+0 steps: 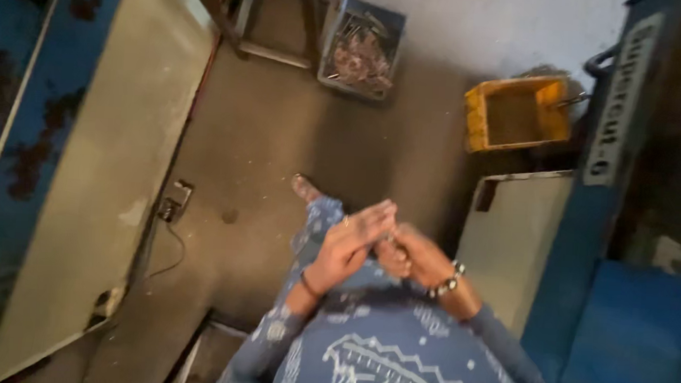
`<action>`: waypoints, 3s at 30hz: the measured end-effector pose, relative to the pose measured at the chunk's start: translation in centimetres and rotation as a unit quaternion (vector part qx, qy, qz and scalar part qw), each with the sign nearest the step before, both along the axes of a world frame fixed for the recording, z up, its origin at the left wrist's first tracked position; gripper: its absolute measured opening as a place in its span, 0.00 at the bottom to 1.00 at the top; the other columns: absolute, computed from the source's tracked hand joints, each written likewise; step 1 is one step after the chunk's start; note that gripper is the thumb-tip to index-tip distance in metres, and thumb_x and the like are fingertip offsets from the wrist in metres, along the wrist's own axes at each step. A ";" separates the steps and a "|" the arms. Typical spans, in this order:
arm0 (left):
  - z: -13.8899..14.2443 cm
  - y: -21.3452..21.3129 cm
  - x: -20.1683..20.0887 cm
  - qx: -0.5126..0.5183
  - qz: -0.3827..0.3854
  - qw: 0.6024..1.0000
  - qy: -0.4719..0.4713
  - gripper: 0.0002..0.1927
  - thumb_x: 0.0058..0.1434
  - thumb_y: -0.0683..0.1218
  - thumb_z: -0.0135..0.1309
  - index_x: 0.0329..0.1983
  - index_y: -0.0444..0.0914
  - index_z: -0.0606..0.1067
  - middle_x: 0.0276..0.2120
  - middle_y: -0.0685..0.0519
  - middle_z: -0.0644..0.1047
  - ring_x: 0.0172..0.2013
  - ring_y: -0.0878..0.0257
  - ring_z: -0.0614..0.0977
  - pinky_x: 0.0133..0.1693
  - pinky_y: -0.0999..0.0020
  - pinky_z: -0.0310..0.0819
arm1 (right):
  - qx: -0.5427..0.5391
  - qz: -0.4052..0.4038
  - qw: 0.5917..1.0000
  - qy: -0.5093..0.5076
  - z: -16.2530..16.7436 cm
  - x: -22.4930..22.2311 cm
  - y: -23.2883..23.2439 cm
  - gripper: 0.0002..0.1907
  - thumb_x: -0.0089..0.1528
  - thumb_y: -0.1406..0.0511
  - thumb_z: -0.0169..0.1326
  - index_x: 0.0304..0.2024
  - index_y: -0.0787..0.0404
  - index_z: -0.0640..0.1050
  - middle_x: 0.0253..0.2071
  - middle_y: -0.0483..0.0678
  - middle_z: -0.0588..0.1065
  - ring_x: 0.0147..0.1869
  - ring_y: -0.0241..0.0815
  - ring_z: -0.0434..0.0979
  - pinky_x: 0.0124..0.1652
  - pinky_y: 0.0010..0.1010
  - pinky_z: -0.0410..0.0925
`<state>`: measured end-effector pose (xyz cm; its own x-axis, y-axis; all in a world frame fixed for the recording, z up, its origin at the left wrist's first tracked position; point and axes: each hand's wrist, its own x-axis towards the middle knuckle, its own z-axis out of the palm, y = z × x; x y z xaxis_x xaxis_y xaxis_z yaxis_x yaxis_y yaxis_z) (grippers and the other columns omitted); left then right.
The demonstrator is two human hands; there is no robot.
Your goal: The person loads a metal rod into an industrial cutting machine, closes the machine guard, and presses buttons on the control panel to run the machine. They later retrieve pieces, wipe rods with a cloth, and place the rods into a bin.
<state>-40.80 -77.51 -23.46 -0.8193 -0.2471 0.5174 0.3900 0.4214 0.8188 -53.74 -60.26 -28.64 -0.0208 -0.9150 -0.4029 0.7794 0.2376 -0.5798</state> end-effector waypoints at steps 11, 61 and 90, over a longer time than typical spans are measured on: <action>-4.4 -22.6 -8.2 0.316 0.227 0.918 -0.079 0.19 0.68 0.33 0.45 0.62 0.33 0.72 0.59 0.44 0.77 0.59 0.55 0.80 0.56 0.64 0.78 | 0.008 -0.295 0.955 -0.034 6.3 -16.4 -21.6 0.08 0.71 0.62 0.51 0.38 0.56 0.70 0.29 0.41 0.66 0.30 0.33 0.66 0.31 0.26 0.62; -13.5 -18.3 -8.1 0.543 0.576 0.585 0.179 0.15 0.73 0.49 0.54 0.48 0.31 0.81 0.24 0.55 0.78 0.20 0.72 0.74 0.24 0.77 0.69 | -0.401 0.557 0.481 0.545 4.6 -12.9 -50.1 0.12 0.64 0.63 0.58 0.50 0.53 0.77 0.29 0.53 0.79 0.32 0.55 0.80 0.32 0.39 0.70; -9.4 35.2 27.8 0.155 0.613 0.326 0.703 0.13 0.73 0.54 0.51 0.43 0.40 0.73 0.18 0.61 0.64 0.23 0.69 0.66 0.35 0.71 0.67 | -0.443 0.844 0.302 0.008 6.1 44.4 1.0 0.19 0.70 0.58 0.47 0.57 0.62 0.74 0.32 0.43 0.74 0.30 0.27 0.66 0.29 0.20 0.62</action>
